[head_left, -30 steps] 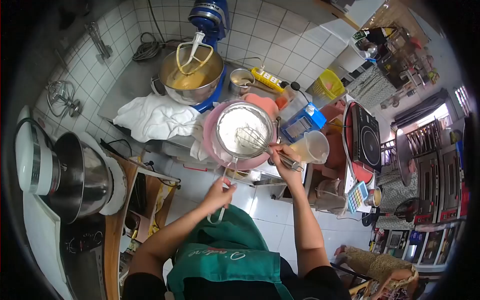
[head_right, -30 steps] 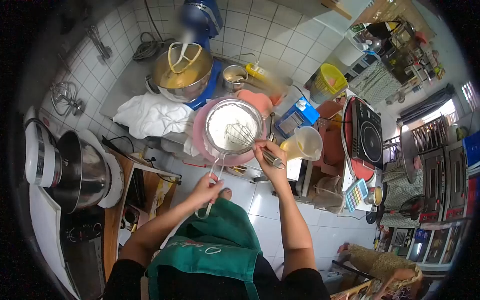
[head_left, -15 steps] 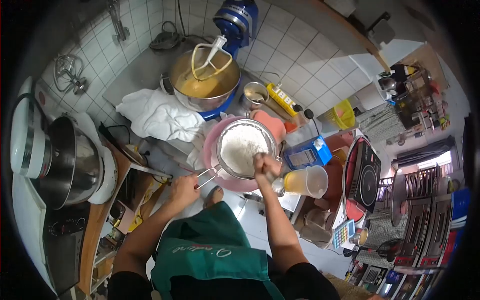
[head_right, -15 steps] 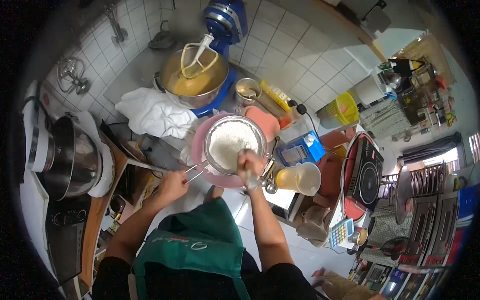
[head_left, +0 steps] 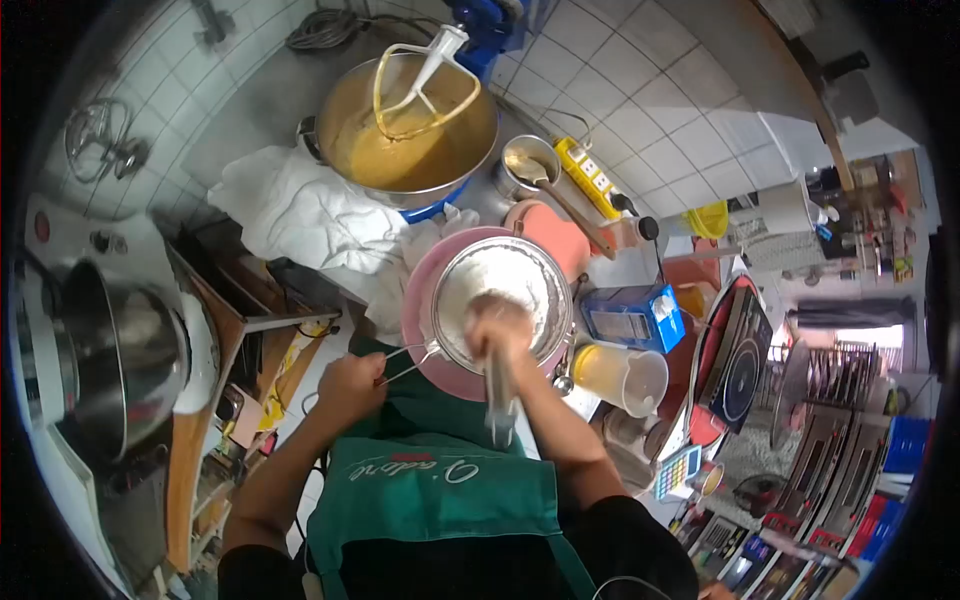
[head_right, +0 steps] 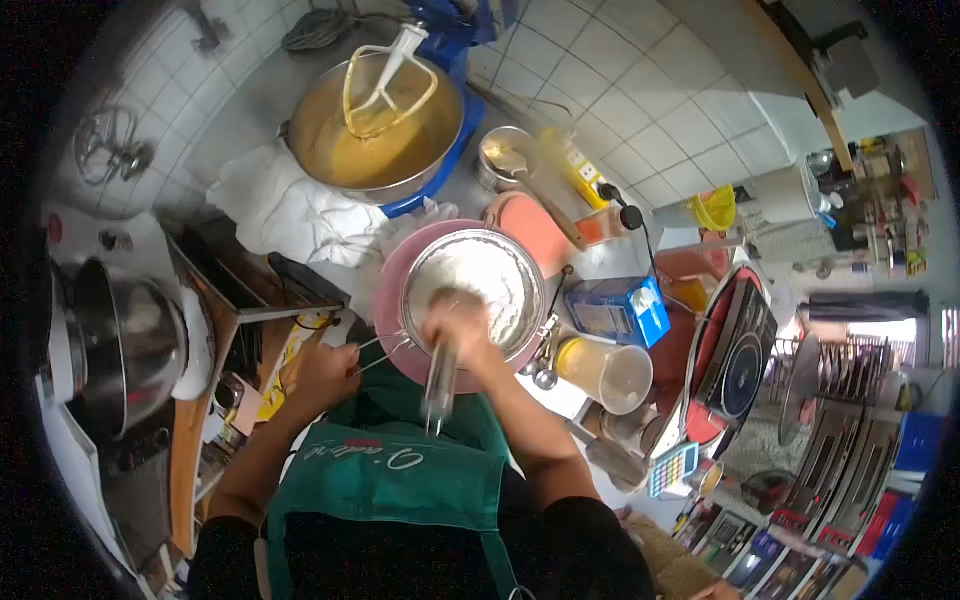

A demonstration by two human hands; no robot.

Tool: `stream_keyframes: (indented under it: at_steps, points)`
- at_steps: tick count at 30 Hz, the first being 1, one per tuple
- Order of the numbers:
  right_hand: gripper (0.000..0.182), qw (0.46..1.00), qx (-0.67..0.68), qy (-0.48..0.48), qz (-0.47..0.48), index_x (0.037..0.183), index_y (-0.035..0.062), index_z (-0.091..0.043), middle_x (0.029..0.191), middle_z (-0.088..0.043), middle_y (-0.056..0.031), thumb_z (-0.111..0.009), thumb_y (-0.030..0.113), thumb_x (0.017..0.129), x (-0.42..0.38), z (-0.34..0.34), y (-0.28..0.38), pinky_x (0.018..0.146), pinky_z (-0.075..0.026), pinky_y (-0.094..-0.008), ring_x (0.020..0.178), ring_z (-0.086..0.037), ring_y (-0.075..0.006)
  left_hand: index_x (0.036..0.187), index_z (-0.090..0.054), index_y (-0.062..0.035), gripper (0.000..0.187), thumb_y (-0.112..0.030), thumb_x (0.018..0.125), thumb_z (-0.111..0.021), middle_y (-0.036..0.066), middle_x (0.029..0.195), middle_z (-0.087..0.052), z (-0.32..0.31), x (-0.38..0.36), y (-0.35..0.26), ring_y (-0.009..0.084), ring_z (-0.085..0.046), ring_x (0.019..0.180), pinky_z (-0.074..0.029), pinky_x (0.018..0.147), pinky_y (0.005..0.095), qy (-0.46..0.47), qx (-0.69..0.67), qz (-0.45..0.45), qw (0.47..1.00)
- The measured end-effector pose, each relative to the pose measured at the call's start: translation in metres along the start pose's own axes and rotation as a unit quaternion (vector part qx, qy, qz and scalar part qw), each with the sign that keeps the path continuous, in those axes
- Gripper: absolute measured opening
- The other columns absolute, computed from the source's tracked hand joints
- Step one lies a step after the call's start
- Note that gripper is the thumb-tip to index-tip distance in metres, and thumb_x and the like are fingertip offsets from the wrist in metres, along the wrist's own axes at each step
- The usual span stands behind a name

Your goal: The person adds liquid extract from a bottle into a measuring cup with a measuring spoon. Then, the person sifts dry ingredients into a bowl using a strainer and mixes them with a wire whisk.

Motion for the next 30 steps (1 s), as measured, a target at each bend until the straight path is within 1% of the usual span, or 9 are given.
stream_keyframes:
  at_steps: [3,5,8,11,14,20,23,26,30]
  points:
    - [0.019,0.987,-0.125,-0.081,-0.058,0.059,0.0119,-0.051,0.056,-0.050,-0.0046,-0.064,0.007,0.072,-0.005,0.020,0.000,0.046,-0.043,-0.0315,0.049,-0.053,-0.0202,0.072,-0.055,-0.0117,0.011,-0.017,0.068,-0.063,0.016,0.060,-0.058,0.012,0.004,-0.005,0.0378,-0.061,0.061,-0.049,0.055,0.0499,-0.014,-0.020,-0.007,1.000]
    - [0.007,0.993,-0.001,-0.071,0.091,0.070,0.0113,-0.058,0.064,-0.057,-0.0058,-0.065,0.012,0.071,-0.008,0.004,0.036,0.052,-0.048,-0.0324,0.058,-0.060,-0.0225,0.073,-0.055,-0.0122,0.011,-0.016,0.068,-0.063,0.014,0.060,-0.059,0.007,0.006,-0.004,0.0375,-0.061,0.061,-0.049,0.055,0.0490,0.008,-0.010,0.018,1.000]
    - [0.009,0.991,0.114,-0.023,-0.065,0.067,0.0089,-0.057,0.056,-0.053,-0.0046,-0.063,0.005,0.071,0.013,-0.001,0.020,0.049,-0.049,-0.0344,0.052,-0.058,-0.0209,0.073,-0.055,-0.0123,0.011,-0.016,0.068,-0.064,0.014,0.061,-0.059,0.010,0.005,-0.003,0.0371,-0.062,0.062,-0.048,0.054,0.0487,0.036,-0.022,0.028,0.999]
    - [0.017,0.989,0.003,-0.148,-0.028,0.060,0.0076,-0.052,0.051,-0.048,-0.0063,-0.060,-0.004,0.070,0.012,0.022,0.006,0.042,-0.043,-0.0353,0.044,-0.051,-0.0220,0.074,-0.054,-0.0124,0.012,-0.016,0.068,-0.064,0.013,0.061,-0.059,0.009,0.007,-0.005,0.0367,-0.062,0.063,-0.048,0.055,0.0485,0.003,-0.031,0.035,0.999]
    - [0.013,0.986,0.105,-0.120,0.041,0.063,0.0086,-0.053,0.052,-0.048,-0.0046,-0.064,0.004,0.067,0.021,0.008,0.056,0.041,-0.040,-0.0367,0.042,-0.048,-0.0206,0.073,-0.052,-0.0120,0.014,-0.016,0.067,-0.064,0.013,0.060,-0.058,0.004,0.007,-0.007,0.0363,-0.061,0.061,-0.047,0.054,0.0488,0.003,-0.033,0.034,0.999]
    - [0.029,0.986,0.056,-0.128,-0.094,0.056,0.0039,-0.045,0.058,-0.051,-0.0077,-0.059,0.003,0.081,0.023,0.064,0.017,0.046,-0.043,-0.0319,0.048,-0.050,-0.0193,0.071,-0.051,-0.0114,0.016,-0.015,0.066,-0.066,0.013,0.060,-0.057,0.008,0.000,-0.011,0.0361,-0.060,0.059,-0.047,0.052,0.0483,0.007,-0.027,0.051,0.998]
    - [0.035,0.826,0.302,-0.411,-0.239,0.059,0.0054,-0.041,0.053,-0.047,-0.0063,-0.052,0.012,0.091,-0.011,0.063,-0.035,0.050,-0.040,-0.0300,0.046,-0.043,-0.0174,0.073,-0.051,-0.0113,0.017,-0.016,0.066,-0.066,0.013,0.061,-0.058,0.005,0.000,-0.013,0.0365,-0.060,0.059,-0.047,0.053,0.0482,0.016,-0.057,0.024,0.998]
    - [0.037,0.682,0.447,-0.516,-0.262,0.060,0.0116,-0.033,0.048,-0.032,-0.0039,-0.051,0.025,0.090,0.022,0.041,-0.043,0.052,-0.035,-0.0336,0.046,-0.034,-0.0177,0.075,-0.053,-0.0115,0.016,-0.015,0.067,-0.066,0.013,0.061,-0.057,0.000,0.000,-0.010,0.0364,-0.060,0.059,-0.048,0.054,0.0473,-0.003,-0.034,0.005,0.999]
    - [0.038,0.720,0.424,-0.411,-0.365,0.058,0.0130,-0.031,0.047,-0.029,-0.0019,-0.050,0.028,0.088,-0.017,0.074,-0.042,0.056,-0.044,-0.0362,0.045,-0.034,-0.0181,0.073,-0.052,-0.0112,0.015,-0.014,0.067,-0.065,0.013,0.060,-0.057,0.012,0.002,-0.002,0.0373,-0.060,0.061,-0.047,0.055,0.0480,0.007,-0.043,0.002,0.999]
Point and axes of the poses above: each hand's wrist, its own x-axis towards the middle knuckle, its own z-axis out of the back of the hand, y = z × x, the point moved 3 cm from there along x, towards the middle knuckle
